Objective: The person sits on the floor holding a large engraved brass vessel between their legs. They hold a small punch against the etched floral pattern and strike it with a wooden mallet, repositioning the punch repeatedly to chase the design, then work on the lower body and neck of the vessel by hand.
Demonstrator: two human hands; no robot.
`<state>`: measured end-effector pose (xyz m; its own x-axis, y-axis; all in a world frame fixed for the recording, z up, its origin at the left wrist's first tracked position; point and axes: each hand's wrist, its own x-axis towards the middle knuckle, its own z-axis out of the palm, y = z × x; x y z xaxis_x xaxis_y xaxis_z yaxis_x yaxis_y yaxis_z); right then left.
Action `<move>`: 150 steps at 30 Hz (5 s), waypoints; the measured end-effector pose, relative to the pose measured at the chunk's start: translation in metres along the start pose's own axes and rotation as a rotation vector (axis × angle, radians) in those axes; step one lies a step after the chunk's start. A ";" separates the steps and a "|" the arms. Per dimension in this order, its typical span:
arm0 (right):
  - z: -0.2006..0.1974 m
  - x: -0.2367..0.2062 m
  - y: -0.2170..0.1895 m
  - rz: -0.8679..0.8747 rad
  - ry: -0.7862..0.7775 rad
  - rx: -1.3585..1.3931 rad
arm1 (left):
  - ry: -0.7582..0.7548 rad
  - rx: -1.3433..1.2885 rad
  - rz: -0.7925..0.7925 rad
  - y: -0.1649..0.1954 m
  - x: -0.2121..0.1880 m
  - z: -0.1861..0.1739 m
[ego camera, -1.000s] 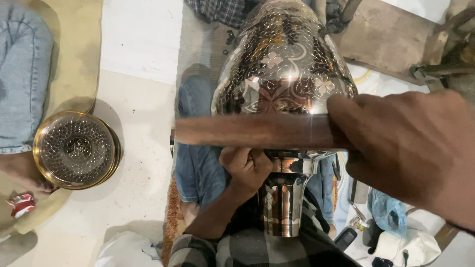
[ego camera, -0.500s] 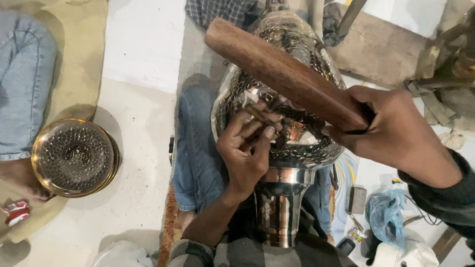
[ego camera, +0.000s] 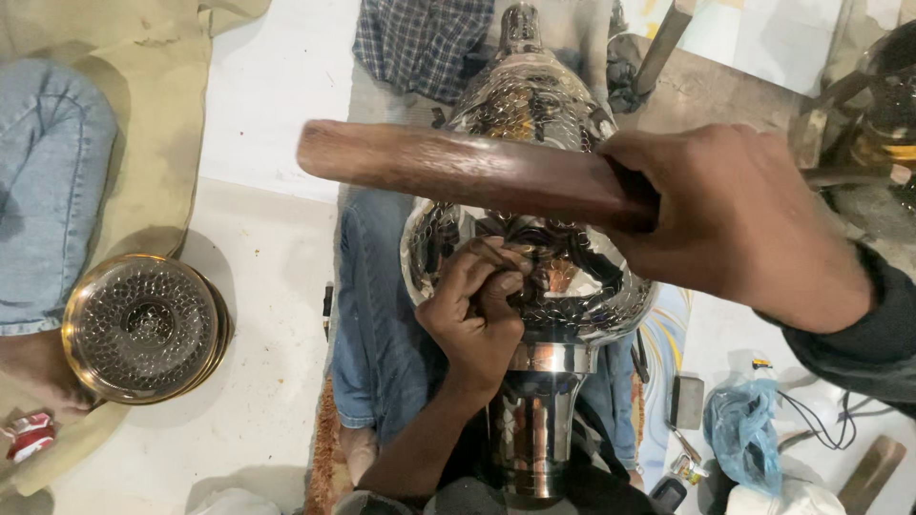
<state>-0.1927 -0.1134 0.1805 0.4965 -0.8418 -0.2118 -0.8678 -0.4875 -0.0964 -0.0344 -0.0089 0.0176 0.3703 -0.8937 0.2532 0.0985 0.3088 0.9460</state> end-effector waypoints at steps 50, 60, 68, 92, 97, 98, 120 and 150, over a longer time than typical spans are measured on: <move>0.067 -0.100 0.048 0.201 0.109 0.343 | -0.679 0.175 0.456 -0.021 0.055 -0.019; 0.064 -0.088 0.045 0.310 0.151 0.428 | -0.824 0.331 0.256 -0.035 0.051 -0.024; 0.060 -0.098 0.051 0.372 0.067 0.396 | -0.916 0.294 0.108 -0.016 0.059 -0.028; 0.026 -0.066 0.027 0.410 -0.298 0.056 | -0.262 0.122 0.109 -0.011 0.015 -0.018; 0.035 -0.058 0.029 0.416 -0.207 0.169 | -0.277 0.131 0.057 -0.006 0.018 -0.020; 0.037 -0.058 0.031 0.402 -0.185 0.172 | -0.313 0.177 0.051 -0.004 0.021 -0.022; -0.006 -0.027 0.016 0.319 -0.507 -0.201 | -0.190 0.157 0.156 -0.013 0.009 -0.018; 0.056 -0.046 -0.007 0.217 0.301 0.608 | 0.054 -0.560 -0.201 -0.012 0.010 -0.027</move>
<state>-0.2106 -0.0579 0.1363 0.2194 -0.9755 -0.0183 -0.7629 -0.1598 -0.6264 -0.0073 -0.0125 0.0035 0.3388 -0.9392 0.0556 0.6379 0.2727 0.7202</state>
